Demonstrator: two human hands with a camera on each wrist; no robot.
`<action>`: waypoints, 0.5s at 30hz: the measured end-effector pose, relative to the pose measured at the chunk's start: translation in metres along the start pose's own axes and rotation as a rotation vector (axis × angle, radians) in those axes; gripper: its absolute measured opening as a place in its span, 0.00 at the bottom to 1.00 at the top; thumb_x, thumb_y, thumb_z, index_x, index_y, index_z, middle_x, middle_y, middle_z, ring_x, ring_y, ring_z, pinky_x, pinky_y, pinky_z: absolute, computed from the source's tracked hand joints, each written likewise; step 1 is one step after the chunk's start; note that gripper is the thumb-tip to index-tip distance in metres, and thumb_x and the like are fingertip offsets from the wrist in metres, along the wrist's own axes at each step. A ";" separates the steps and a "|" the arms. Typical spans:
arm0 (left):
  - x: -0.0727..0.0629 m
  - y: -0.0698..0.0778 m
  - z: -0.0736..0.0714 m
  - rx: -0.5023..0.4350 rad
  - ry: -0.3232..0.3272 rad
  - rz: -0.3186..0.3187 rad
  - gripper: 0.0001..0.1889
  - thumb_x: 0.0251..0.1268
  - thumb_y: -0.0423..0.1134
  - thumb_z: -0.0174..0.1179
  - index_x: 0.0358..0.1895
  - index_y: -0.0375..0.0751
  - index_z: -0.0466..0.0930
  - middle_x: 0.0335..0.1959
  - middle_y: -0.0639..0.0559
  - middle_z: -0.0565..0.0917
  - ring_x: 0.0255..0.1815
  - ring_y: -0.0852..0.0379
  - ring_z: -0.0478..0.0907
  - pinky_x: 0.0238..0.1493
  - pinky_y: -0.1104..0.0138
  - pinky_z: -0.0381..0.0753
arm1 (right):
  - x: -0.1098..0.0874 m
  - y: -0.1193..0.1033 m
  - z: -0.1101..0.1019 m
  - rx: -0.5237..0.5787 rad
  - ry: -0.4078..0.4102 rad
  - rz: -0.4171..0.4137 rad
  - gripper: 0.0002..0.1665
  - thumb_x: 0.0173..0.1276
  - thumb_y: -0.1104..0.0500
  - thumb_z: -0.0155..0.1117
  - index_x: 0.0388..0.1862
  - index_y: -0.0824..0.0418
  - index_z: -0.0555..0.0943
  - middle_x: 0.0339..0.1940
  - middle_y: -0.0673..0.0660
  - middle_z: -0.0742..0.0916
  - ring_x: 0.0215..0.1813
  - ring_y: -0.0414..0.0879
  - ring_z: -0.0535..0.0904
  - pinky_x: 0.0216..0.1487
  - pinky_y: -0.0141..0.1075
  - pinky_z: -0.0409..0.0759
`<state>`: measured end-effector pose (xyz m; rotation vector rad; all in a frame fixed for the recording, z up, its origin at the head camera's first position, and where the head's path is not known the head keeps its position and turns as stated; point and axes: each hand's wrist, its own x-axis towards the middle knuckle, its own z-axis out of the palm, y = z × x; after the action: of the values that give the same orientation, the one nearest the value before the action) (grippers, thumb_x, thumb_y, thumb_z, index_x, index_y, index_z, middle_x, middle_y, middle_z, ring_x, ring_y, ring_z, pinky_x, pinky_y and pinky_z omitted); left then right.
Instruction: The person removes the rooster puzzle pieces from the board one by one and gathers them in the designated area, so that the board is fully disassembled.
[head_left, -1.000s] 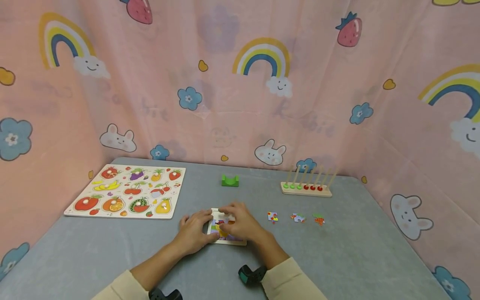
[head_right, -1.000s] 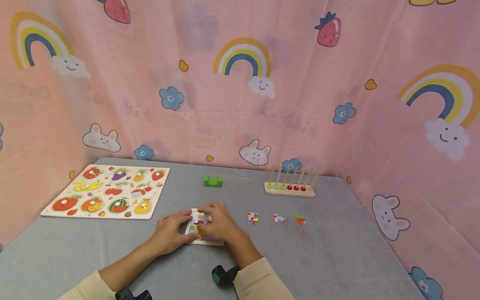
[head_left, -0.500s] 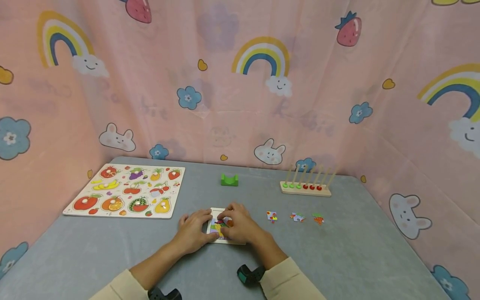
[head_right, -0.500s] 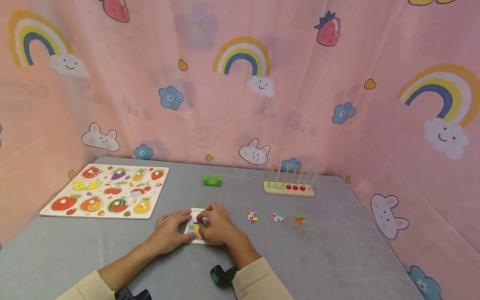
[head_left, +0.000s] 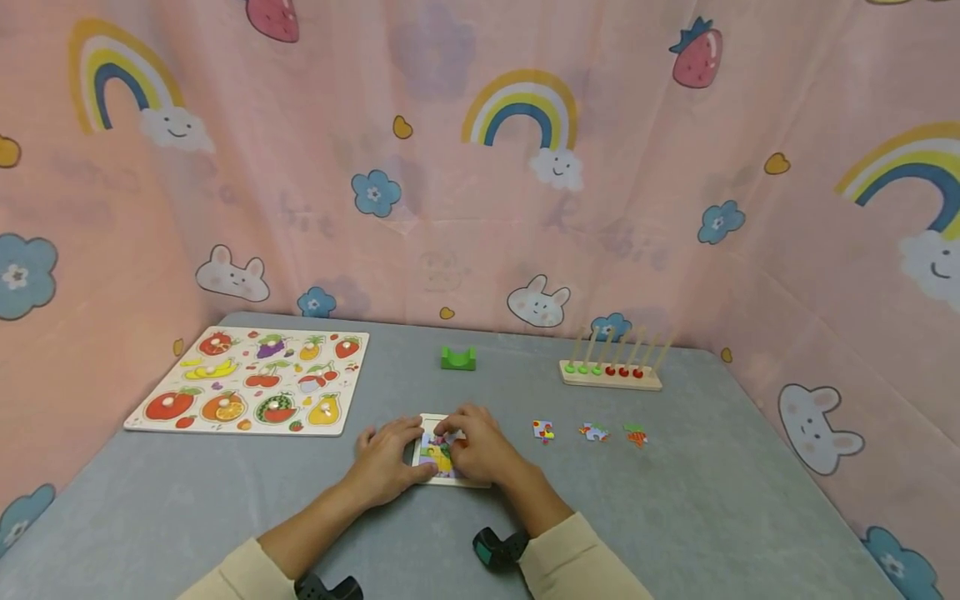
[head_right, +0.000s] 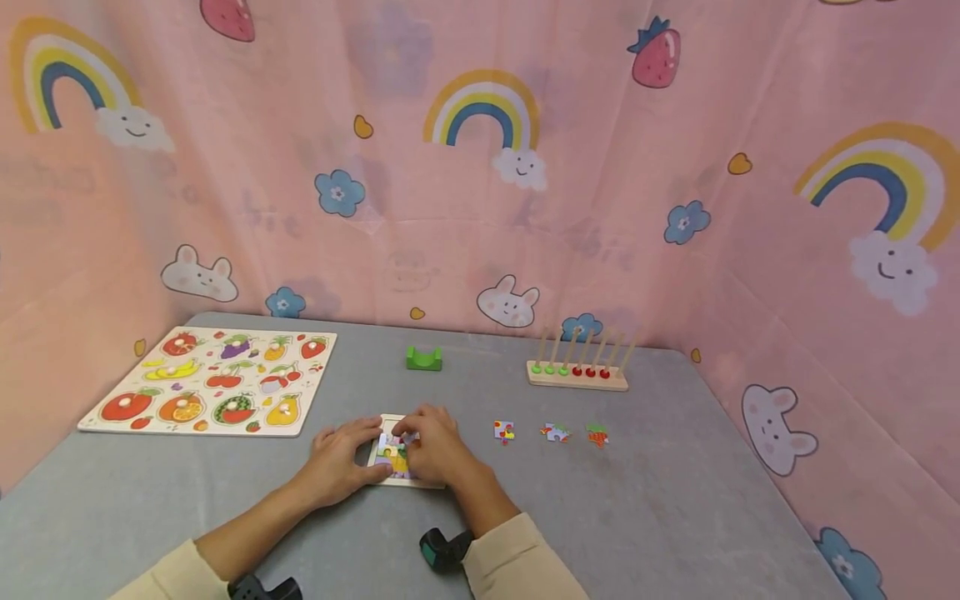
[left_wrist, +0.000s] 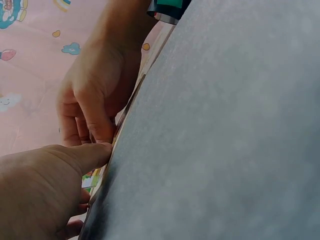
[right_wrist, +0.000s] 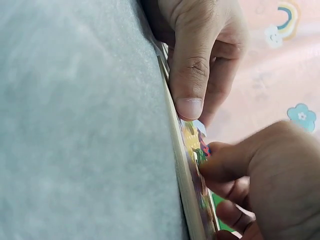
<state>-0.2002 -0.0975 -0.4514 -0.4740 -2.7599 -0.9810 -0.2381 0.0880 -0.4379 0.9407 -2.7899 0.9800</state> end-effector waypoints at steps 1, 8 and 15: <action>0.000 0.000 0.000 -0.002 0.001 0.002 0.28 0.51 0.45 0.73 0.53 0.31 0.80 0.61 0.42 0.76 0.65 0.43 0.66 0.59 0.37 0.48 | 0.000 0.000 0.000 -0.009 0.004 -0.019 0.16 0.57 0.69 0.58 0.42 0.56 0.85 0.39 0.49 0.80 0.47 0.48 0.71 0.51 0.48 0.66; -0.001 0.001 0.000 -0.012 0.014 0.011 0.28 0.51 0.45 0.73 0.53 0.32 0.81 0.61 0.42 0.76 0.65 0.43 0.66 0.59 0.37 0.48 | 0.000 0.001 -0.002 -0.046 -0.021 -0.104 0.18 0.56 0.58 0.68 0.47 0.59 0.85 0.40 0.50 0.83 0.45 0.46 0.72 0.49 0.44 0.70; -0.001 0.000 0.000 0.004 0.018 0.017 0.28 0.51 0.45 0.73 0.53 0.31 0.80 0.61 0.42 0.76 0.65 0.43 0.67 0.58 0.36 0.49 | 0.002 -0.001 0.000 -0.096 -0.047 -0.107 0.19 0.59 0.57 0.68 0.50 0.60 0.85 0.44 0.51 0.82 0.48 0.47 0.71 0.49 0.43 0.70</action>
<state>-0.1991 -0.0979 -0.4517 -0.4842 -2.7370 -0.9717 -0.2388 0.0863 -0.4364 1.1005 -2.7628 0.8121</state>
